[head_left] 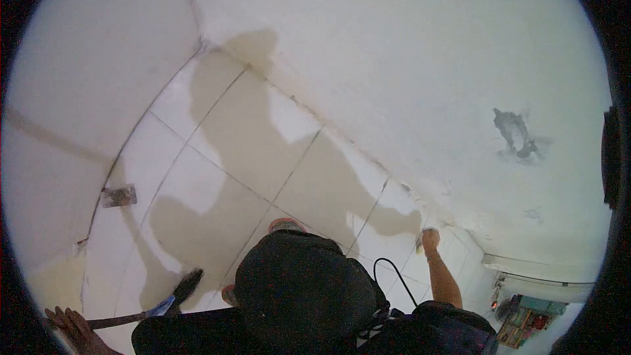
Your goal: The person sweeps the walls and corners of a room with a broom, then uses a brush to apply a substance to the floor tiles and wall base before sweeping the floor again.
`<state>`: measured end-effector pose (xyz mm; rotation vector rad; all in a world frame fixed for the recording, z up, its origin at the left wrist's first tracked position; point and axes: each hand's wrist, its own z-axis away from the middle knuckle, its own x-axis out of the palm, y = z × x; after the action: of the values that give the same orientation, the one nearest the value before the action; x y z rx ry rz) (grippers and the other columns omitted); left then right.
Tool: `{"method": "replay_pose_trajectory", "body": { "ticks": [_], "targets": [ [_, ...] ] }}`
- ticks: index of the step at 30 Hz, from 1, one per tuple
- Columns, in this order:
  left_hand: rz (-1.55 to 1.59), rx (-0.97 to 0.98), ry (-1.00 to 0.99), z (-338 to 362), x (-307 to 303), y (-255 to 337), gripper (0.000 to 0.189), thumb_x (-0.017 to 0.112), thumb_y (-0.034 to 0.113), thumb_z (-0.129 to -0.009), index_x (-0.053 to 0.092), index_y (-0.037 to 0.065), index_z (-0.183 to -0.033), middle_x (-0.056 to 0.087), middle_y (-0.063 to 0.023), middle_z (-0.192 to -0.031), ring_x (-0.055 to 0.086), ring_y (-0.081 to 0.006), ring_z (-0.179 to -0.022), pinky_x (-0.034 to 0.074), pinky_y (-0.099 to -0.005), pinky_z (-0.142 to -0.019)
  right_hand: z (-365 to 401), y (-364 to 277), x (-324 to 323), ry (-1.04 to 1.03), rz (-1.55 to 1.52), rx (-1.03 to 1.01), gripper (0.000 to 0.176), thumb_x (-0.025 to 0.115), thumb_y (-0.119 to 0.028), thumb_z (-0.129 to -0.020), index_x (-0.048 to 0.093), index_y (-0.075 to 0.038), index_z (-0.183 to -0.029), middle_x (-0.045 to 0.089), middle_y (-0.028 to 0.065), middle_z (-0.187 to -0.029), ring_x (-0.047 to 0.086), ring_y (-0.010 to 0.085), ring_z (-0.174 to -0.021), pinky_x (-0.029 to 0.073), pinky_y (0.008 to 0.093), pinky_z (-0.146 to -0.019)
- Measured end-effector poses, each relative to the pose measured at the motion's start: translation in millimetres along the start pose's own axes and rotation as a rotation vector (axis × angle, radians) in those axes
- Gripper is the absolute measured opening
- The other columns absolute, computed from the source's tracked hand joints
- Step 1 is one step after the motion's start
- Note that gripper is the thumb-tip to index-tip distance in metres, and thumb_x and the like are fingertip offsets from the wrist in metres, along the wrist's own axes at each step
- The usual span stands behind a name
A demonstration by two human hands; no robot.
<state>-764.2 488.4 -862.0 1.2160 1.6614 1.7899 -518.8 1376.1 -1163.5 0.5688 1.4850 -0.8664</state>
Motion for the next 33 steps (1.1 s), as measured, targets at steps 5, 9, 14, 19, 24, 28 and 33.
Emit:
{"method": "replay_pose_trajectory", "body": {
  "ticks": [5,9,14,19,24,28,33],
  "targets": [
    [-0.511,0.052,0.253,-6.9,-99.7,-9.3,0.058,0.03,0.018,-0.095,0.009,0.013,-0.149,0.012,-0.0104,-0.154,0.024,-0.0225,-0.138,0.029,-0.0363,-0.108,-47.7,-262.1,31.2,-0.216,-0.029,-0.199,0.032,0.054,-0.03,-0.077,0.068,-0.001,-0.084,0.065,0.0209,-0.083,0.061,0.0411,-0.083,0.045,0.0489,-0.074],
    [0.418,-0.11,-0.689,11.1,-77.3,-13.5,0.052,0.036,0.017,-0.095,0.024,0.014,-0.145,0.025,-0.0026,-0.15,0.034,-0.0246,-0.131,0.019,-0.0436,-0.112,-57.2,-501.3,80.4,-0.312,-0.331,-0.391,0.038,0.057,-0.036,-0.078,0.066,-0.001,-0.09,0.065,0.0194,-0.084,0.061,0.0339,-0.08,0.046,0.0449,-0.072],
    [-0.006,-0.018,-0.169,43.7,-96.5,-24.0,0.036,0.043,0.023,-0.093,0.038,0.007,-0.125,0.05,-0.0083,-0.105,0.052,-0.0179,-0.085,0.042,-0.03,-0.078,-24.9,-750.5,98.7,-0.119,-0.454,-0.678,0.024,0.055,-0.021,-0.083,0.064,0.0,-0.08,0.064,0.0165,-0.076,0.06,0.0305,-0.066,0.048,0.0388,-0.06],
    [-0.05,0.212,-0.384,51.2,-58.6,-10.8,0.035,0.05,0.017,-0.093,0.041,0.005,-0.125,0.054,-0.0106,-0.089,0.045,-0.0163,-0.063,0.038,-0.0252,-0.05,-10.3,-778.0,13.0,-0.803,-1.076,-0.488,0.019,0.059,-0.02,-0.083,0.064,-0.005,-0.074,0.054,-0.0005,-0.064,0.049,0.0106,-0.054,0.042,0.0243,-0.051],
    [-0.043,0.053,-0.188,52.2,-64.8,-37.4,0.032,0.061,0.025,-0.083,0.033,0.01,-0.085,0.03,-0.0003,-0.065,0.03,-0.0104,-0.049,0.029,-0.025,-0.041,-42.3,-658.8,3.8,-0.573,-0.383,-0.707,0.035,0.052,-0.032,-0.088,0.065,-0.001,-0.078,0.056,0.007,-0.064,0.054,0.0158,-0.057,0.045,0.0319,-0.055],
    [-0.088,0.074,-0.087,54.3,-49.1,-49.1,0.031,0.062,0.023,-0.082,0.034,0.009,-0.086,0.03,0.0009,-0.063,0.027,-0.0096,-0.049,0.027,-0.0253,-0.044,-57.0,-610.2,8.9,-0.25,0.106,-0.923,0.049,0.047,-0.041,-0.089,0.066,0.004,-0.091,0.064,0.0256,-0.087,0.063,0.0367,-0.083,0.048,0.0433,-0.077],
    [-0.02,0.109,-0.117,55.6,-45.3,-47.8,0.029,0.061,0.022,-0.082,0.035,0.009,-0.086,0.03,0.0009,-0.063,0.027,-0.0094,-0.049,0.026,-0.0252,-0.045,-54.6,-640.8,19.6,-0.336,0.221,-0.951,0.051,0.044,-0.04,-0.09,0.066,0.006,-0.091,0.063,0.0294,-0.091,0.062,0.0416,-0.088,0.047,0.0462,-0.083]
  ]
}}
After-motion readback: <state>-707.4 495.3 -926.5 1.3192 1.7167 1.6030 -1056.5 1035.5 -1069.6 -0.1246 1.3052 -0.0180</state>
